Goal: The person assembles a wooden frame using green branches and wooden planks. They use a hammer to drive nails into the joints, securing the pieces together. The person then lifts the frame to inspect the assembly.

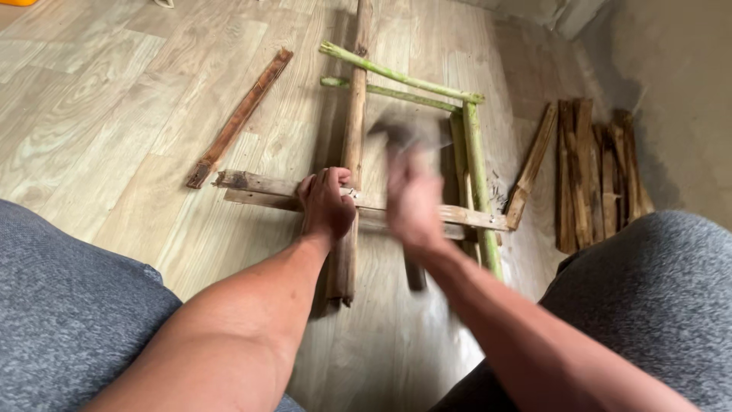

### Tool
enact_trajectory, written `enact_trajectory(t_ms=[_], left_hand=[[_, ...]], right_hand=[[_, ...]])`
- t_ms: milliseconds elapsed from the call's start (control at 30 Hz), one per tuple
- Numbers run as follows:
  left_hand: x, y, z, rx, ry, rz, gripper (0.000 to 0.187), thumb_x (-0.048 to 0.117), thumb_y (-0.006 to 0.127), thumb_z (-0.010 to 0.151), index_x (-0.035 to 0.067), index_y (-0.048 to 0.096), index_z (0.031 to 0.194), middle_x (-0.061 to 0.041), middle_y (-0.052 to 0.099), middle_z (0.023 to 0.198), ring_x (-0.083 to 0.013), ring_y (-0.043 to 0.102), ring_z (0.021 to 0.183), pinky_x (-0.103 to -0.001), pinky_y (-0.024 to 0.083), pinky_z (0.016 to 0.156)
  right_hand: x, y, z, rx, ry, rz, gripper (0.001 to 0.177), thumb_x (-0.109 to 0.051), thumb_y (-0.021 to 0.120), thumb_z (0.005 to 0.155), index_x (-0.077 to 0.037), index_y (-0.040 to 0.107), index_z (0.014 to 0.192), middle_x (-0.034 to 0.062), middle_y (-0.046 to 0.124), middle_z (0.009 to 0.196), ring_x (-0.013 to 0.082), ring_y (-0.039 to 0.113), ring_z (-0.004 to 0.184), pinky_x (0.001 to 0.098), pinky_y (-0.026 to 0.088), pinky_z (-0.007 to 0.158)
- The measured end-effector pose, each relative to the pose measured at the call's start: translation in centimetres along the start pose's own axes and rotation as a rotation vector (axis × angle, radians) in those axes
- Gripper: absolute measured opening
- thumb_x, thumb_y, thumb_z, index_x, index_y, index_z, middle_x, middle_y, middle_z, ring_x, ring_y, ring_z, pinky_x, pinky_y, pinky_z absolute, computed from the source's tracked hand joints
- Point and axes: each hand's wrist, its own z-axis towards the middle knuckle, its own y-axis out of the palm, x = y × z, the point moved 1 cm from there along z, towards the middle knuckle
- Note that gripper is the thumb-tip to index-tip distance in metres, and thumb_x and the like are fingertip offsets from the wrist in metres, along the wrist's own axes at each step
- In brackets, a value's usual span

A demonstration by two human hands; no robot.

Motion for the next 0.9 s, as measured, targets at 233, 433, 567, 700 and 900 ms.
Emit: enact_trajectory(t_ms=[233, 433, 567, 700, 900], left_hand=[[-0.1, 0.2, 1.1, -0.019, 0.008, -0.018, 0.031, 0.012, 0.066, 0.086, 0.018, 0.063, 0.117, -0.006, 0.070, 0.113, -0.0289, 0.058, 0.120, -0.044, 0.028, 0.109], [-0.6, -0.2, 0.2, -0.095, -0.068, 0.027, 0.043, 0.002, 0.062, 0.076, 0.014, 0.060, 0.117, -0.007, 0.068, 0.113, -0.0241, 0.059, 0.120, -0.044, 0.027, 0.114], [-0.4, -0.5, 0.6, -0.016, -0.001, 0.024, 0.045, 0.006, 0.069, 0.075, 0.012, 0.060, 0.118, -0.010, 0.067, 0.115, -0.0301, 0.056, 0.119, -0.046, 0.028, 0.106], [-0.1, -0.9, 0.5, -0.061, -0.042, 0.053, 0.042, 0.007, 0.068, 0.078, 0.012, 0.060, 0.119, -0.010, 0.067, 0.114, -0.0287, 0.056, 0.119, -0.046, 0.028, 0.109], [0.9, -0.9, 1.0, -0.113, -0.096, 0.089, 0.026, 0.011, 0.068, 0.079, 0.013, 0.066, 0.104, -0.008, 0.066, 0.108, -0.0272, 0.057, 0.117, -0.046, 0.027, 0.111]], right_hand=[[3.2, 0.4, 0.4, -0.017, -0.080, -0.655, 0.050, -0.050, 0.042, 0.109, -0.005, 0.058, 0.124, 0.0308, 0.073, 0.095, 0.0485, 0.070, 0.085, 0.0565, 0.052, 0.070], [0.8, 0.5, -0.4, -0.110, 0.214, -0.467, 0.052, -0.050, 0.031, 0.105, -0.013, 0.051, 0.136, 0.0227, 0.068, 0.076, 0.0347, 0.064, 0.057, 0.0545, 0.047, 0.049], [0.5, 1.2, -0.2, -0.213, -0.101, -0.919, 0.055, -0.049, 0.036, 0.112, 0.001, 0.053, 0.124, 0.0242, 0.065, 0.078, 0.0300, 0.061, 0.059, 0.0496, 0.052, 0.048], [0.4, 0.6, 0.0, -0.155, 0.296, -0.703, 0.052, -0.051, 0.039, 0.106, -0.003, 0.052, 0.120, 0.0215, 0.070, 0.078, 0.0302, 0.067, 0.058, 0.0488, 0.052, 0.056], [-1.3, -0.7, -0.4, -0.013, 0.315, -0.580, 0.053, -0.052, 0.045, 0.104, -0.003, 0.058, 0.118, 0.0185, 0.071, 0.081, 0.0234, 0.063, 0.061, 0.0481, 0.052, 0.058]])
